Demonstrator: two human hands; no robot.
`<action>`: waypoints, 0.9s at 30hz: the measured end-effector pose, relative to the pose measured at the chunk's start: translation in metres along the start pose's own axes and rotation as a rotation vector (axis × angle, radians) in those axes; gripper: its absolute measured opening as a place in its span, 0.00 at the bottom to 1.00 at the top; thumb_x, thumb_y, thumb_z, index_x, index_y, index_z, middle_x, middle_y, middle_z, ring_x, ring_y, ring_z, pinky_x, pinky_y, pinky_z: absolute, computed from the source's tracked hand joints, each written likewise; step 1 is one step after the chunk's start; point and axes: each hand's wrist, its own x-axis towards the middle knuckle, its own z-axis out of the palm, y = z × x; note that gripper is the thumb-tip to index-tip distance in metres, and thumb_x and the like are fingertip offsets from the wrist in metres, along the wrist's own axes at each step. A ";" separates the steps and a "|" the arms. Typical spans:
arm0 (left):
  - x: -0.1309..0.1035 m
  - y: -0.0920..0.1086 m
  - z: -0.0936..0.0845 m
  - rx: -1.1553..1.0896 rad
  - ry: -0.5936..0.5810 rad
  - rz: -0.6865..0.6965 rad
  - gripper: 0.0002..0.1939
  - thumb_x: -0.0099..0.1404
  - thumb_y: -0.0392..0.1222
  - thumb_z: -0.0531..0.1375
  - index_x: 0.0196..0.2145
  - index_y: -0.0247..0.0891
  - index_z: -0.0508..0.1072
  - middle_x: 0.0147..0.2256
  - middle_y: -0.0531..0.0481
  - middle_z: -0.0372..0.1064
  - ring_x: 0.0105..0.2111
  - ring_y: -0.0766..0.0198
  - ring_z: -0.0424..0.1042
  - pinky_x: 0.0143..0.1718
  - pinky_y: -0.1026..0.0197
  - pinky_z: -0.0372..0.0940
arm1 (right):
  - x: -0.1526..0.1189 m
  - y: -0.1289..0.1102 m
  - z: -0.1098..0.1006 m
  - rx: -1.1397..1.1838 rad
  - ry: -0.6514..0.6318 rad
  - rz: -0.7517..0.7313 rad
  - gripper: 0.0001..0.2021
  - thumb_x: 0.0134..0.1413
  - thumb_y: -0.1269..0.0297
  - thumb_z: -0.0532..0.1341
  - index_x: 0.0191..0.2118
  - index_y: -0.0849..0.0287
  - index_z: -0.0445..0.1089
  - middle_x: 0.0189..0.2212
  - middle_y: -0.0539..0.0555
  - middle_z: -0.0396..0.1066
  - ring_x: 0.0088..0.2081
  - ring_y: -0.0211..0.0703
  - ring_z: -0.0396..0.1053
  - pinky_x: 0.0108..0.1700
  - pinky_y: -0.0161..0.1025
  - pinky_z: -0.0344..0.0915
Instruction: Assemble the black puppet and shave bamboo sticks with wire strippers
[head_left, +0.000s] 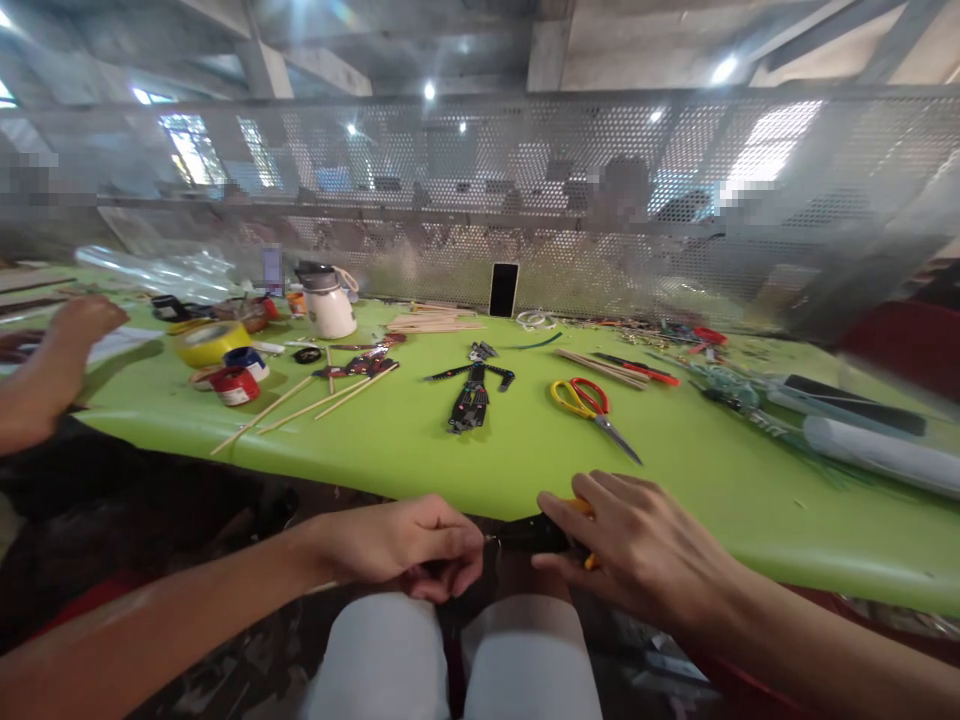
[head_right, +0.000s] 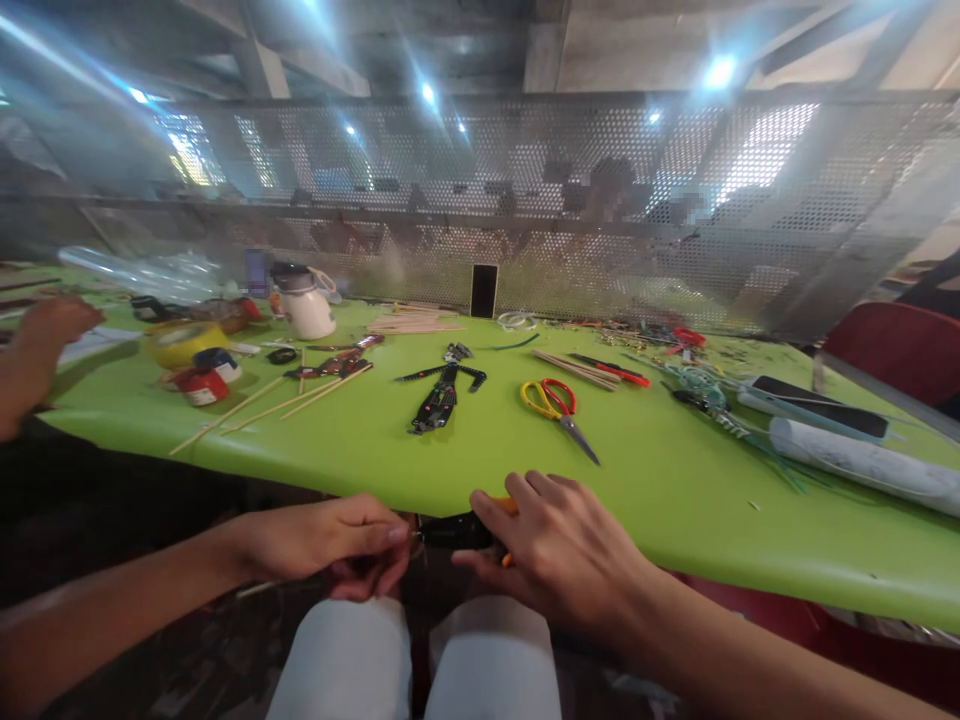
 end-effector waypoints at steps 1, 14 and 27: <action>0.001 -0.001 0.000 -0.023 0.007 0.005 0.26 0.72 0.59 0.49 0.30 0.33 0.68 0.21 0.55 0.57 0.19 0.71 0.54 0.20 0.67 0.47 | -0.001 0.001 0.000 -0.008 0.005 -0.017 0.22 0.67 0.46 0.52 0.46 0.59 0.73 0.27 0.54 0.66 0.25 0.42 0.62 0.28 0.40 0.47; 0.004 -0.015 0.030 1.578 0.764 0.334 0.22 0.76 0.35 0.40 0.32 0.33 0.70 0.25 0.46 0.69 0.25 0.61 0.67 0.23 0.62 0.51 | 0.011 -0.011 0.011 0.541 -0.401 0.445 0.24 0.67 0.45 0.50 0.30 0.55 0.73 0.24 0.50 0.73 0.25 0.38 0.66 0.28 0.35 0.54; 0.002 -0.002 0.002 0.006 0.081 0.027 0.25 0.71 0.60 0.49 0.29 0.34 0.65 0.18 0.57 0.53 0.19 0.72 0.50 0.21 0.67 0.46 | -0.004 -0.001 0.010 0.073 -0.078 0.062 0.23 0.67 0.46 0.51 0.47 0.57 0.74 0.27 0.54 0.69 0.25 0.43 0.65 0.27 0.40 0.47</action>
